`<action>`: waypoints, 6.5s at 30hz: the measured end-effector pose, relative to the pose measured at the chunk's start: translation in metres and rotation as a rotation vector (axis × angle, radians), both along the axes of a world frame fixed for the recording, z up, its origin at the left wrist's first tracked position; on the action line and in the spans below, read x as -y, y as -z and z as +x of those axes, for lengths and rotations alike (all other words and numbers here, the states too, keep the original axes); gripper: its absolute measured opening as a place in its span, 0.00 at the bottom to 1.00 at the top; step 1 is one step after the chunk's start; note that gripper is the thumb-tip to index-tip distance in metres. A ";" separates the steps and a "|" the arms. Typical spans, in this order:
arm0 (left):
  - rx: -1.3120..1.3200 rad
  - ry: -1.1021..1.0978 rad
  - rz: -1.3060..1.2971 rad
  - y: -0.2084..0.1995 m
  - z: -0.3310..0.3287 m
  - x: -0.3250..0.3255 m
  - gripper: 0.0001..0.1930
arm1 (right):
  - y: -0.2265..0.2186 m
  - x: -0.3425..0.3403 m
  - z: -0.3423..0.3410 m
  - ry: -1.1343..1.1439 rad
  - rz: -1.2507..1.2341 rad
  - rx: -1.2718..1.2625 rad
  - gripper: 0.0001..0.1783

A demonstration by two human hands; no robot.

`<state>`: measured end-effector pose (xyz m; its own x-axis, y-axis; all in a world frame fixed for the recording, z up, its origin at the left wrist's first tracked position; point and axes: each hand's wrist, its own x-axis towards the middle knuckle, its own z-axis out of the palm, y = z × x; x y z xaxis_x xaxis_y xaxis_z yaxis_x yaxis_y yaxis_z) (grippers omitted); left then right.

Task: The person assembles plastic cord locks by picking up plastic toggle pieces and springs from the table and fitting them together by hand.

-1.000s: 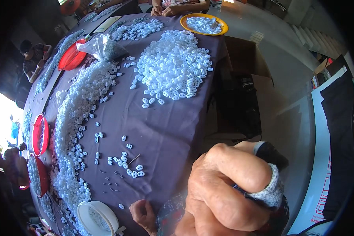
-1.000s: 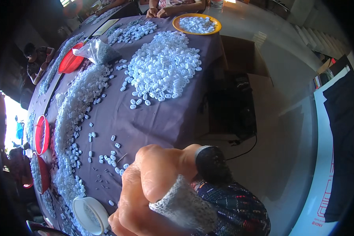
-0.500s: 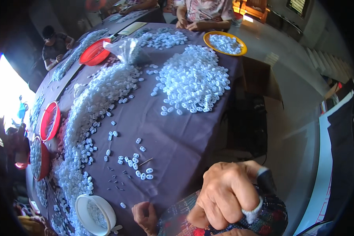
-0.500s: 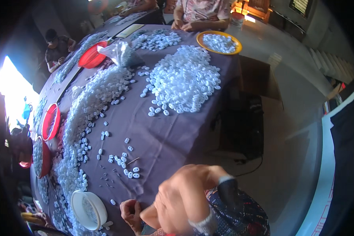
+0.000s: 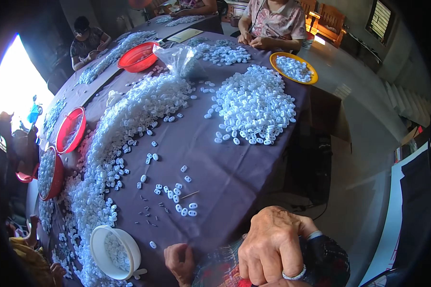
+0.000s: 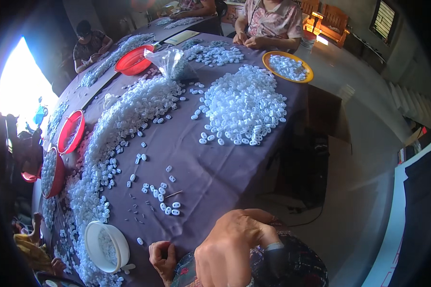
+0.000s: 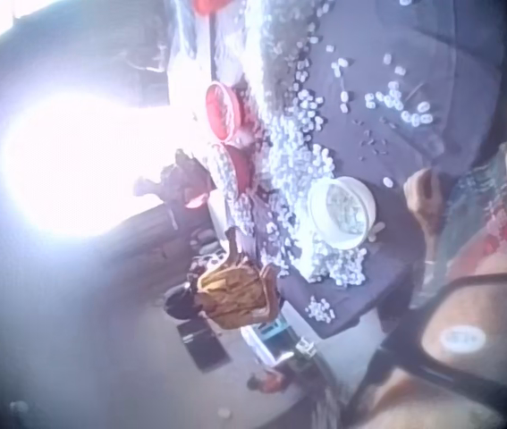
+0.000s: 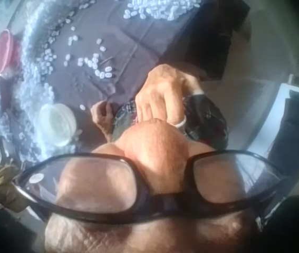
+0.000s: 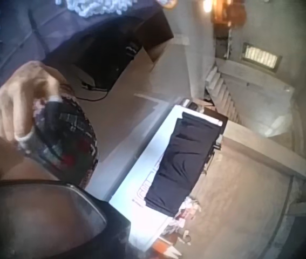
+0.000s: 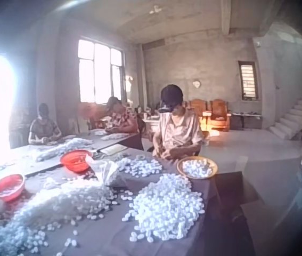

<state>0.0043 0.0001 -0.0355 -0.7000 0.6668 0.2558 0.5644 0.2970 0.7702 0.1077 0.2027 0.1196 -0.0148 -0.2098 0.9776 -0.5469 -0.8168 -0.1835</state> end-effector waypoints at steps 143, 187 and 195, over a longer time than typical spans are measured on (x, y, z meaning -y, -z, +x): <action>-0.016 0.061 0.054 0.012 -0.007 0.013 0.06 | -0.005 -0.007 0.025 0.440 0.047 0.199 0.26; 0.026 0.176 -0.053 0.008 -0.013 0.018 0.06 | 0.025 -0.013 0.034 0.566 -0.144 0.159 0.23; -0.433 0.419 -0.026 0.017 -0.024 0.022 0.05 | 0.025 -0.014 0.037 0.591 -0.159 0.127 0.23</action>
<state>-0.0193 -0.0214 -0.0528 -0.2119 0.8732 0.4388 0.8982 -0.0029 0.4396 0.1448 0.2169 0.0947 -0.2023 0.0177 0.9792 -0.8968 -0.4051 -0.1780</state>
